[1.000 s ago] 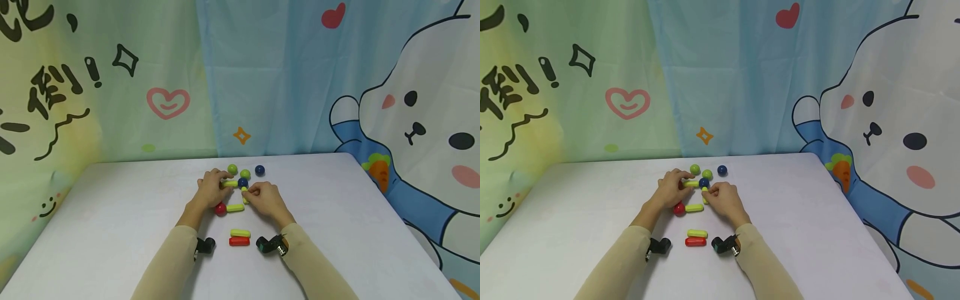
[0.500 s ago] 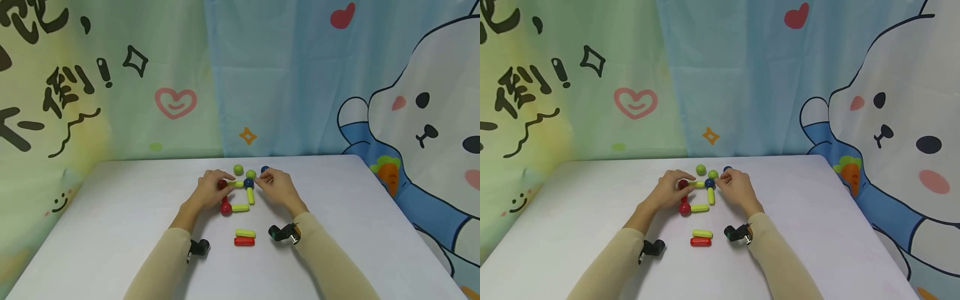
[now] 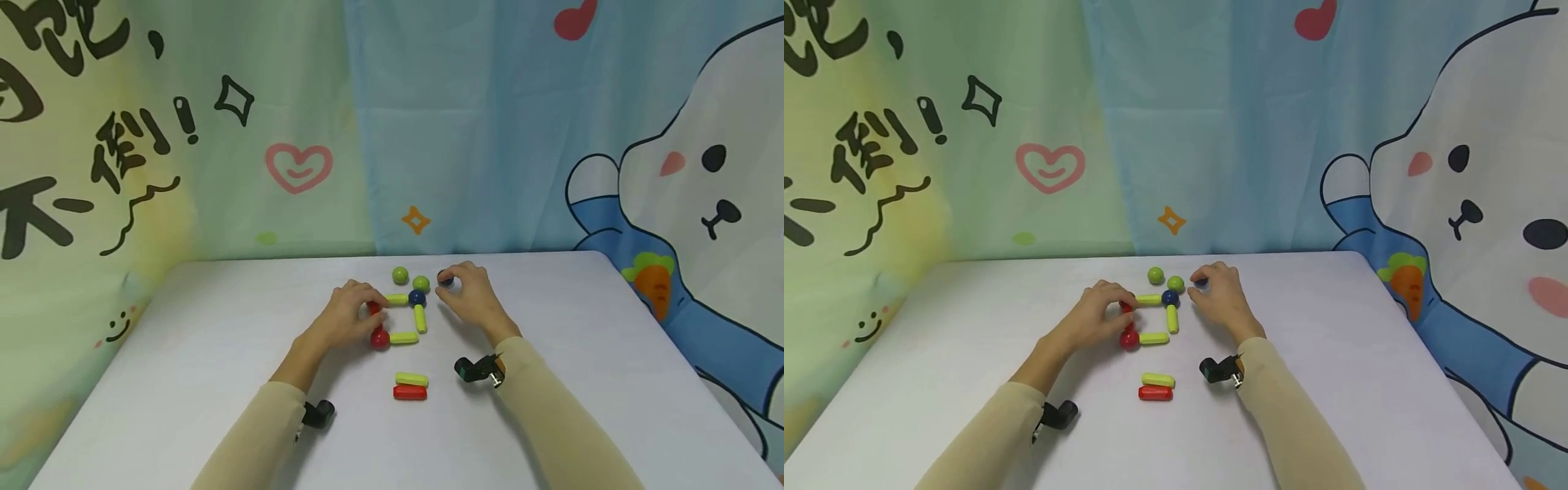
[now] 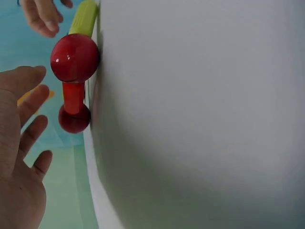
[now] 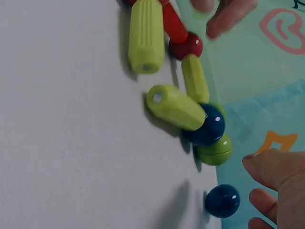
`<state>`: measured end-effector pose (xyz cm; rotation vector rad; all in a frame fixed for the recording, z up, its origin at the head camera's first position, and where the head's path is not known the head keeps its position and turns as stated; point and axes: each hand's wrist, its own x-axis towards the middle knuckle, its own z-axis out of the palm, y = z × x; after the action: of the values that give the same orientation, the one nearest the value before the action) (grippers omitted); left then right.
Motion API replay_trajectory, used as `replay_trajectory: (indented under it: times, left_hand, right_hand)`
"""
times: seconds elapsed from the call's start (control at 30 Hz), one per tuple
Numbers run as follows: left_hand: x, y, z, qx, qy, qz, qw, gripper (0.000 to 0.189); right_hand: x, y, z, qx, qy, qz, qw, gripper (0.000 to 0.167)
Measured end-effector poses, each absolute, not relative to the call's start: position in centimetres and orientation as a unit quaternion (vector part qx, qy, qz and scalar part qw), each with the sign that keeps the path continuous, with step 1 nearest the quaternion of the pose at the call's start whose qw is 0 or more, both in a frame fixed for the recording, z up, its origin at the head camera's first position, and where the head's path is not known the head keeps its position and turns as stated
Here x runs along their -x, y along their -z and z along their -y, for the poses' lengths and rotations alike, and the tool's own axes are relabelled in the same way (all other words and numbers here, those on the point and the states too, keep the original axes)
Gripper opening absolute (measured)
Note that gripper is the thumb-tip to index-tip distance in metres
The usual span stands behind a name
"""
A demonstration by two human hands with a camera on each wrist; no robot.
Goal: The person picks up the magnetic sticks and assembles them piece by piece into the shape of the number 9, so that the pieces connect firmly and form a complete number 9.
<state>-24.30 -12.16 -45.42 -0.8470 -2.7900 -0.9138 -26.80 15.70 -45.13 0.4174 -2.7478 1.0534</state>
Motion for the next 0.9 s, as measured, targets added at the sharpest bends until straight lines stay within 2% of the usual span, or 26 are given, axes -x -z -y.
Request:
replay_trajectory:
  times: [0.2, 0.43, 0.67, 0.9]
  left_hand:
    - [23.2, 45.5, 11.7, 0.306, 0.272, 0.912, 0.033, 0.018]
    - [22.2, 45.4, 11.8, 0.320, 0.266, 0.909, 0.025, 0.024]
    - [21.6, 45.2, 11.7, 0.333, 0.251, 0.909, 0.014, 0.029]
    - [21.2, 45.2, 11.7, 0.331, 0.240, 0.913, -0.002, 0.029]
  right_hand:
    - [27.2, 46.0, -16.5, -0.130, -0.349, 0.925, 0.074, 0.030]
    - [27.9, 46.5, -16.9, -0.165, -0.342, 0.922, 0.075, 0.040]
    - [28.2, 46.9, -16.6, -0.176, -0.322, 0.929, 0.050, 0.049]
    - [28.4, 47.1, -16.3, -0.156, -0.311, 0.937, 0.018, 0.050]
